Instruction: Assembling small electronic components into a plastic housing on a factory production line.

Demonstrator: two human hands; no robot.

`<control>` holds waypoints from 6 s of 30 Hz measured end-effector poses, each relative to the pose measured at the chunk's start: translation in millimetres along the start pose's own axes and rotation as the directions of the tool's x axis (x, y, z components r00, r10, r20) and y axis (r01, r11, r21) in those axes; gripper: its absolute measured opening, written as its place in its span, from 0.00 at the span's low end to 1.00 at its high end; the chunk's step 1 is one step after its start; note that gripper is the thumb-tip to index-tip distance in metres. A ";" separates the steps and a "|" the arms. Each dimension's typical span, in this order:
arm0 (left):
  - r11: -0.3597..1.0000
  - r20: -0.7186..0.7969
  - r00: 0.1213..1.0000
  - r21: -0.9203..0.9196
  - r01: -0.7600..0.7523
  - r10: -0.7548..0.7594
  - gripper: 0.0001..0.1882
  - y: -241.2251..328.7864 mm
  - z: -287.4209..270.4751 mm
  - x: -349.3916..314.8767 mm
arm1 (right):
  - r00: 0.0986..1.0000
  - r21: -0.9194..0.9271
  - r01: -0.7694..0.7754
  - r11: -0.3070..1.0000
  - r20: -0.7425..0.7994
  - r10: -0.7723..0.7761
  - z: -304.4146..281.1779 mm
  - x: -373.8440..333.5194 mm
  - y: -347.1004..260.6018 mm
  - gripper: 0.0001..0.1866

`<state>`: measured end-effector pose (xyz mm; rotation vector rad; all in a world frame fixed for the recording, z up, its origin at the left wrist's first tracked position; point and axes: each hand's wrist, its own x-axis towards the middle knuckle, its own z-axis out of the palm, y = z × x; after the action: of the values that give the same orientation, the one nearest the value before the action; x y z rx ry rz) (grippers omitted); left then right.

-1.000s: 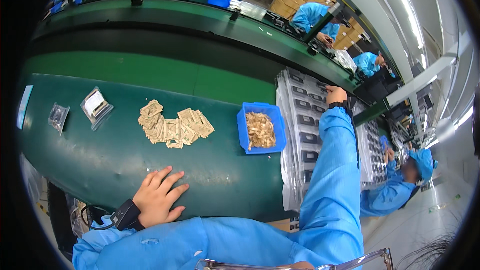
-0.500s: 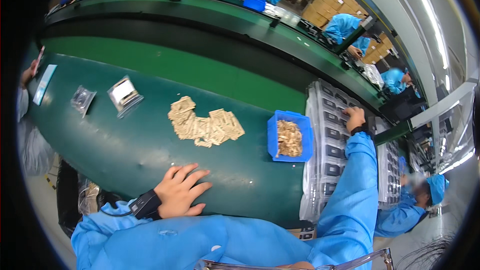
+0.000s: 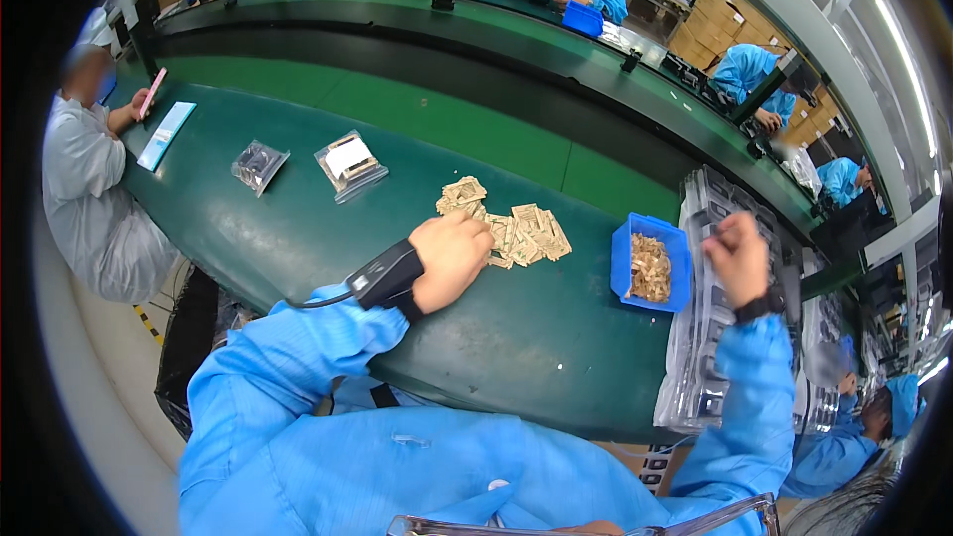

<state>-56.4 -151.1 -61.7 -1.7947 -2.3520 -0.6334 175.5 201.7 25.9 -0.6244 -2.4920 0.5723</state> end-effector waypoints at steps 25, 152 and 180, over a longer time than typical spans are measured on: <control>0.849 -0.239 0.815 0.133 -0.512 0.529 0.16 81.7 -16.4 26.0 | 0.897 0.901 -0.416 0.124 0.383 0.220 117.4 -116.4 -115.4 0.14; 0.574 0.066 0.933 -0.803 -0.160 0.353 0.12 74.6 15.9 22.5 | 0.932 0.910 -0.357 0.210 0.361 0.020 101.4 -180.3 -75.1 0.16; 0.776 0.052 0.887 -0.508 -0.373 0.459 0.18 49.9 64.2 12.3 | 0.999 0.160 0.037 0.986 0.029 -0.042 118.4 -165.2 -86.9 0.14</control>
<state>-2.8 -104.4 -102.9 -2.5806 -1.8657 -1.1069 208.8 12.7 -83.8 -0.5066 -2.4523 0.7631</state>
